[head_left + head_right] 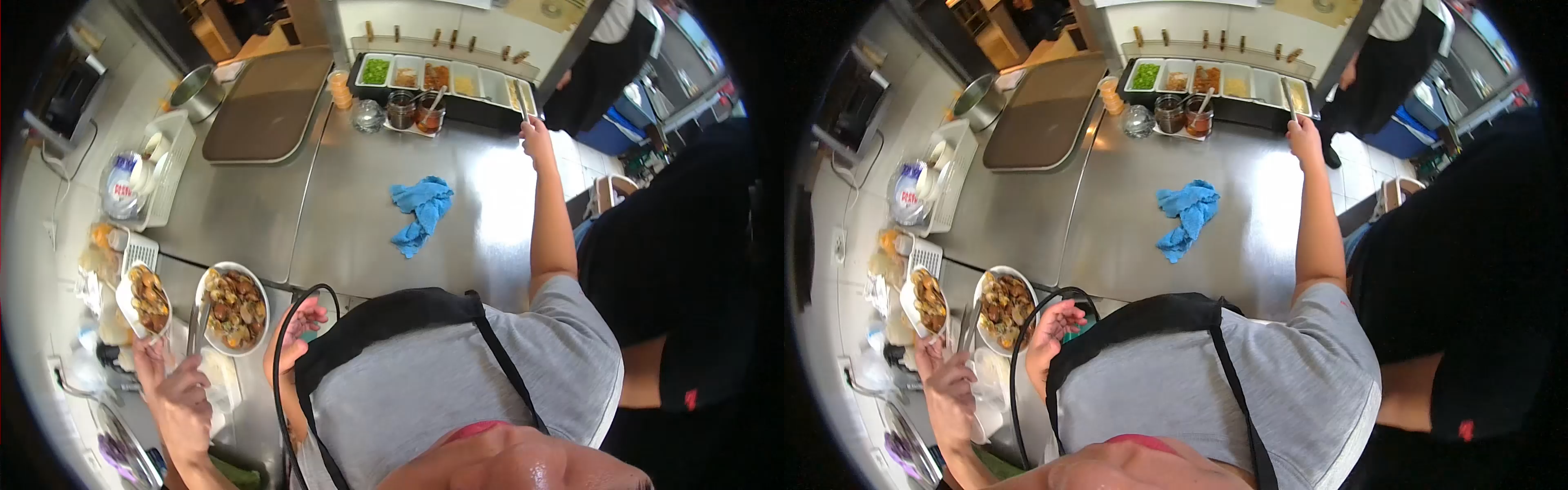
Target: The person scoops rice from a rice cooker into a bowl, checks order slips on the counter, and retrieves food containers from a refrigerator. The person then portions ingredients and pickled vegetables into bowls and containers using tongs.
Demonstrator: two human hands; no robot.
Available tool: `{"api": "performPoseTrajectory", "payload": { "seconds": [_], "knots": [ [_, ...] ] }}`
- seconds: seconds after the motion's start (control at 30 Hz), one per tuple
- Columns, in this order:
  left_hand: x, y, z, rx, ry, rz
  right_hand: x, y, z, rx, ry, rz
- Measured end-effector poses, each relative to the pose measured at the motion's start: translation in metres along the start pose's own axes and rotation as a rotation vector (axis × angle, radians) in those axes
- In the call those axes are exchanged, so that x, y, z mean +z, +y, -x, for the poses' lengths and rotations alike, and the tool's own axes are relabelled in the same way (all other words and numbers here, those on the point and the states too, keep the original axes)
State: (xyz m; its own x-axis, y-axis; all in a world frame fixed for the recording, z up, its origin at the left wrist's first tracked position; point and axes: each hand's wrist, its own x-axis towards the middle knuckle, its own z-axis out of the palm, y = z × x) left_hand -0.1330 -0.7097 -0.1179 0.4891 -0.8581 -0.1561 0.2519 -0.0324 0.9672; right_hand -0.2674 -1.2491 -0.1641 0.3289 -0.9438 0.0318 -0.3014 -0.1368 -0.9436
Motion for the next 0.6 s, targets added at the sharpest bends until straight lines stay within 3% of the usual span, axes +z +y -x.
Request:
{"api": "performPoseTrajectory", "payload": {
  "seconds": [0.1,0.13,0.2,0.23,0.27,0.3,0.33,0.37,0.4,0.43,0.53,0.6],
  "knots": [
    [0.006,-0.005,-0.003,-0.010,-0.003,-0.118,0.007,0.034,-0.083,-0.185,-0.046,0.503],
    [0.005,-0.004,-0.004,0.006,0.002,-0.159,-0.003,0.049,-0.118,-0.473,-0.200,1.126],
    [0.007,-0.004,-0.003,0.023,0.009,-0.157,0.009,0.029,-0.116,-0.702,-0.187,1.336],
    [0.009,-0.006,-0.003,0.036,0.007,-0.115,0.009,0.050,-0.149,-0.572,-0.246,1.265],
    [0.010,-0.010,0.003,-0.055,0.051,-0.138,0.009,0.029,-0.135,-0.741,-0.296,1.343],
    [0.020,0.012,0.007,-0.090,0.060,-0.202,0.015,0.045,-0.166,-0.700,-0.332,1.397],
    [0.017,-0.002,0.012,-0.063,0.071,-0.190,0.013,0.052,-0.181,-1.010,-0.325,1.552],
    [0.014,-0.013,0.015,-0.029,0.090,-0.214,0.020,0.063,-0.209,-0.696,-0.395,1.565],
    [0.014,-0.021,0.019,-0.039,0.126,-0.167,0.028,0.039,-0.183,-0.118,-0.298,0.881],
    [0.014,-0.025,0.024,-0.042,0.149,-0.127,0.029,0.032,-0.172,-0.002,-0.190,0.692],
    [0.013,-0.020,0.034,-0.086,0.200,-0.140,0.021,0.036,-0.163,-0.186,-0.036,0.701],
    [0.007,-0.021,0.047,-0.190,0.343,-0.171,0.012,0.031,-0.140,-0.340,0.070,0.663]
  ]
}}
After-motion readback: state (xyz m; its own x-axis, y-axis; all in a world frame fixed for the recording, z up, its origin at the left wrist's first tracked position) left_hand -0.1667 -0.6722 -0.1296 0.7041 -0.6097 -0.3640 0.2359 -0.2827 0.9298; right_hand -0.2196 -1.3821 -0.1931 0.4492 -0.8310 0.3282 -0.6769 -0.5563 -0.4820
